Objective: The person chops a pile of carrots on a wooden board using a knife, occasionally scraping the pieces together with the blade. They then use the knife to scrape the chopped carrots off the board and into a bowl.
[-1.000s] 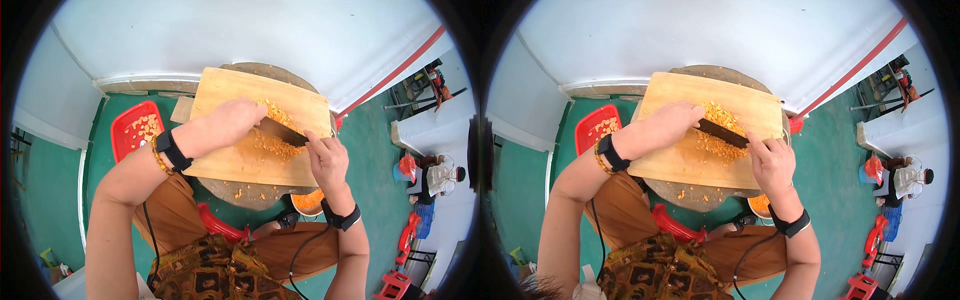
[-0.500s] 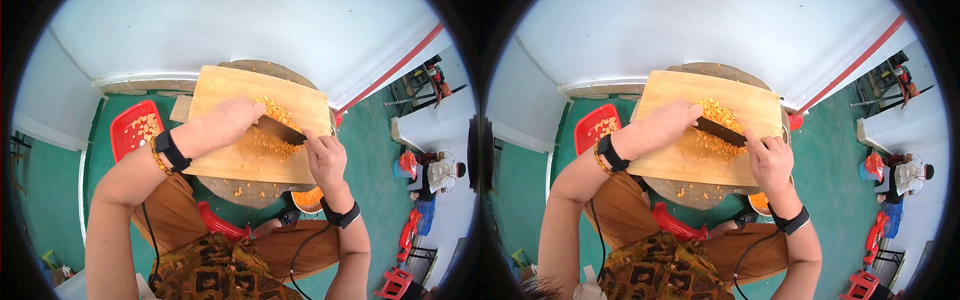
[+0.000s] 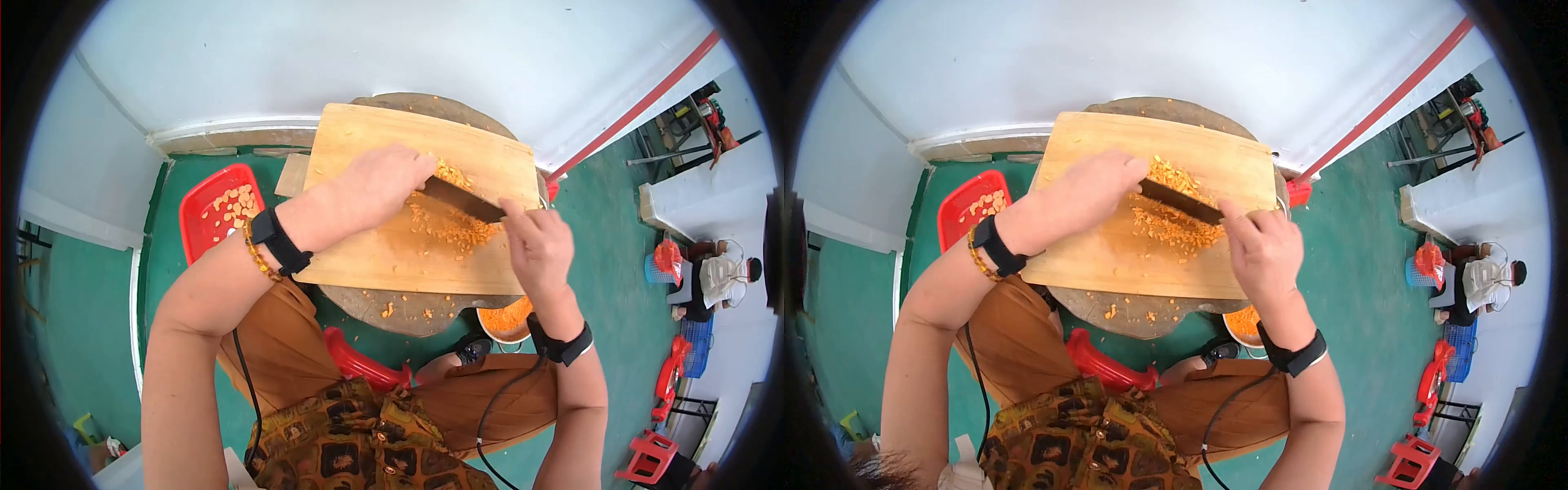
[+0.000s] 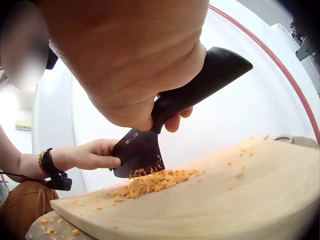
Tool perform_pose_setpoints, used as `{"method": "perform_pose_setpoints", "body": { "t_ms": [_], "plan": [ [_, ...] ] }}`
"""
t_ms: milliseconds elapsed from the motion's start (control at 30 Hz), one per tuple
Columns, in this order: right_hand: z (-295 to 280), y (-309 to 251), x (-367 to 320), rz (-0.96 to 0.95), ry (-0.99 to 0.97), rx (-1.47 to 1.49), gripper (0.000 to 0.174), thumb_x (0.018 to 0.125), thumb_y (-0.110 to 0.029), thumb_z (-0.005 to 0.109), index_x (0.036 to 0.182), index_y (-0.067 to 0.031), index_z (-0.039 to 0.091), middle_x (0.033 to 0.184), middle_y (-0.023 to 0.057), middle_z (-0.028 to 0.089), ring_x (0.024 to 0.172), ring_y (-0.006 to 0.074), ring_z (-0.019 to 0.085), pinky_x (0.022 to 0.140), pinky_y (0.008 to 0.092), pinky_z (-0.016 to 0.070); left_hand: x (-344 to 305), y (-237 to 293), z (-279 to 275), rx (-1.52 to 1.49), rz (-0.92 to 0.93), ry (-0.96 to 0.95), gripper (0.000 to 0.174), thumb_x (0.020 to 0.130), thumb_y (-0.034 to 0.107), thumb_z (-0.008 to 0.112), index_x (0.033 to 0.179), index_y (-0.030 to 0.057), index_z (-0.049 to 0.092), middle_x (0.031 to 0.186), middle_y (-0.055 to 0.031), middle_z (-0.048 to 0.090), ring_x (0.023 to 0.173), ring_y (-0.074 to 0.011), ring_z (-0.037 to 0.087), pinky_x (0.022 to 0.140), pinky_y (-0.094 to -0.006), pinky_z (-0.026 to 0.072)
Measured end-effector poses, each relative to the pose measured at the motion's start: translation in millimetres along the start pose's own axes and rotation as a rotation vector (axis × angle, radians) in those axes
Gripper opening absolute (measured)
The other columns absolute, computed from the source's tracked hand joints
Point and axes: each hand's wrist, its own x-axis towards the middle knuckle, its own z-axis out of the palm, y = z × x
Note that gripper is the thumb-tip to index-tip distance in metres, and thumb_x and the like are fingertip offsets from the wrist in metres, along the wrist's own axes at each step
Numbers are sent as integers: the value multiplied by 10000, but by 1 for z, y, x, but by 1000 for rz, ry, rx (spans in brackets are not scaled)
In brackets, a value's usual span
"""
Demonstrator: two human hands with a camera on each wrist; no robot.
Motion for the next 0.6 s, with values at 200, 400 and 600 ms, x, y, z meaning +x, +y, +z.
{"method": "perform_pose_setpoints", "body": {
  "t_ms": [200,400,600],
  "plan": [
    [-4,-1,6,21,21,-13,317,789,-135,740,1100,-195,738,702,2,565,664,195,551,583,340,418,-1,-1,1,78,10,10,100,817,-10,534,907,15,499,850,-180,589,861,-381,582,726,-454,498],
    [-1,-1,3,20,-3,-7,310,789,-139,741,1094,-193,740,697,-3,564,660,190,554,584,340,419,2,-6,0,-7,1,-36,85,829,-13,536,895,5,484,866,-204,582,880,-402,572,734,-456,483],
    [3,-1,1,27,2,12,308,786,-136,742,1089,-190,742,692,0,562,656,192,553,586,339,420,3,-4,2,-4,-39,-41,76,844,0,542,893,1,484,861,-217,578,871,-411,576,741,-456,482]
  ]
}}
